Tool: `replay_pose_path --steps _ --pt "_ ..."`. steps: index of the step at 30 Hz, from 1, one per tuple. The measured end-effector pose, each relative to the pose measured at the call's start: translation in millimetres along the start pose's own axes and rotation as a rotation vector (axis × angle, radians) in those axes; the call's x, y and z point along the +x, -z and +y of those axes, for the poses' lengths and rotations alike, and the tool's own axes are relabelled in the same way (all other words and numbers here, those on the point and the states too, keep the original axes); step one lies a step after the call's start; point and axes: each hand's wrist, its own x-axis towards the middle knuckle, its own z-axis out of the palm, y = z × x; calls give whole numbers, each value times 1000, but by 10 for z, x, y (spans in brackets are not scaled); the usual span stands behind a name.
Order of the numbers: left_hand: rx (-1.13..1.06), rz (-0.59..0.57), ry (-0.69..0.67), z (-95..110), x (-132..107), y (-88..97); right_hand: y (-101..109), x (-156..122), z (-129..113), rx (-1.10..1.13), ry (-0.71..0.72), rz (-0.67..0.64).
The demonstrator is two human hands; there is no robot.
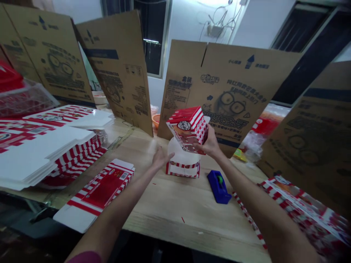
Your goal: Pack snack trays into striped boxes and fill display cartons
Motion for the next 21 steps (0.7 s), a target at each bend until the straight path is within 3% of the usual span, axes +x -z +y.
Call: replay_pose_path --steps 2,6,13,17,21 --pt "55 -29 20 17 83 -117 -101 -26 176 -45 -41 -97" --pt "121 -90 39 7 167 -181 -142 -104 362 -156 -51 -330" --pt "98 -136 68 -24 128 -263 -244 15 316 -245 -129 -632" --pt "16 -158 89 -33 129 -191 -349 132 243 -228 -106 -724" --pt "-125 -164 129 -44 182 17 -503 80 197 -98 -114 -809"
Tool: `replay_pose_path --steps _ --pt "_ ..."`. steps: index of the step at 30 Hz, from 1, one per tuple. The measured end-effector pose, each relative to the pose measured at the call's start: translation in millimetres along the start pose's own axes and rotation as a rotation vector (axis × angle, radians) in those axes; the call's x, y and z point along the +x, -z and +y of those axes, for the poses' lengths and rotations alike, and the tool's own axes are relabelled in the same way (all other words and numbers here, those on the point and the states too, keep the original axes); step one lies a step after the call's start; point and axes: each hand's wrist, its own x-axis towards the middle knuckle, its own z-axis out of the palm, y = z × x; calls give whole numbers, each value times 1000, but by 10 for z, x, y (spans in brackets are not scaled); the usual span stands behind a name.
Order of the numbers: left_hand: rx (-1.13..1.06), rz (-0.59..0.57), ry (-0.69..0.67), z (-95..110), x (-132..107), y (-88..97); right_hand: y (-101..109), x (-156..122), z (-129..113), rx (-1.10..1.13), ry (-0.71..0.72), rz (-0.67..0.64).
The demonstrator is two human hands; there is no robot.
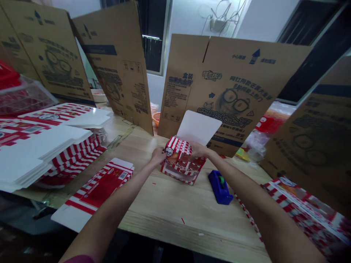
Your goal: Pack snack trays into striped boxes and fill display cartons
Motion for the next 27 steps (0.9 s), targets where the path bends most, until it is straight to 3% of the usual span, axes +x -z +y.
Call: replay_pose_path --steps 3,5,8,12,16,20,24,27 --pt "-169 53 43 -89 -124 126 -226 -14 -18 65 -19 -25" --pt "-311 104 91 -230 -338 88 -369 -41 -16 83 -26 -29" --pt "-545 78 216 -495 -787 -209 -489 -81 5 100 -39 -35" --pt "-813 -115 435 -698 -1179 -755 -488 -125 26 100 -48 -38" --pt "-1000 -209 496 -663 -1119 -999 -525 -199 -27 -10 1 -111" --pt "-1066 -190 502 -633 -1012 -1002 -704 -272 -130 -235 -58 -128" --pt "-1031 -189 482 -674 -1036 -984 -835 -291 -197 -220 -117 -121" --pt "-931 -181 432 -695 -1124 -959 -804 -270 -181 -166 -145 -117"
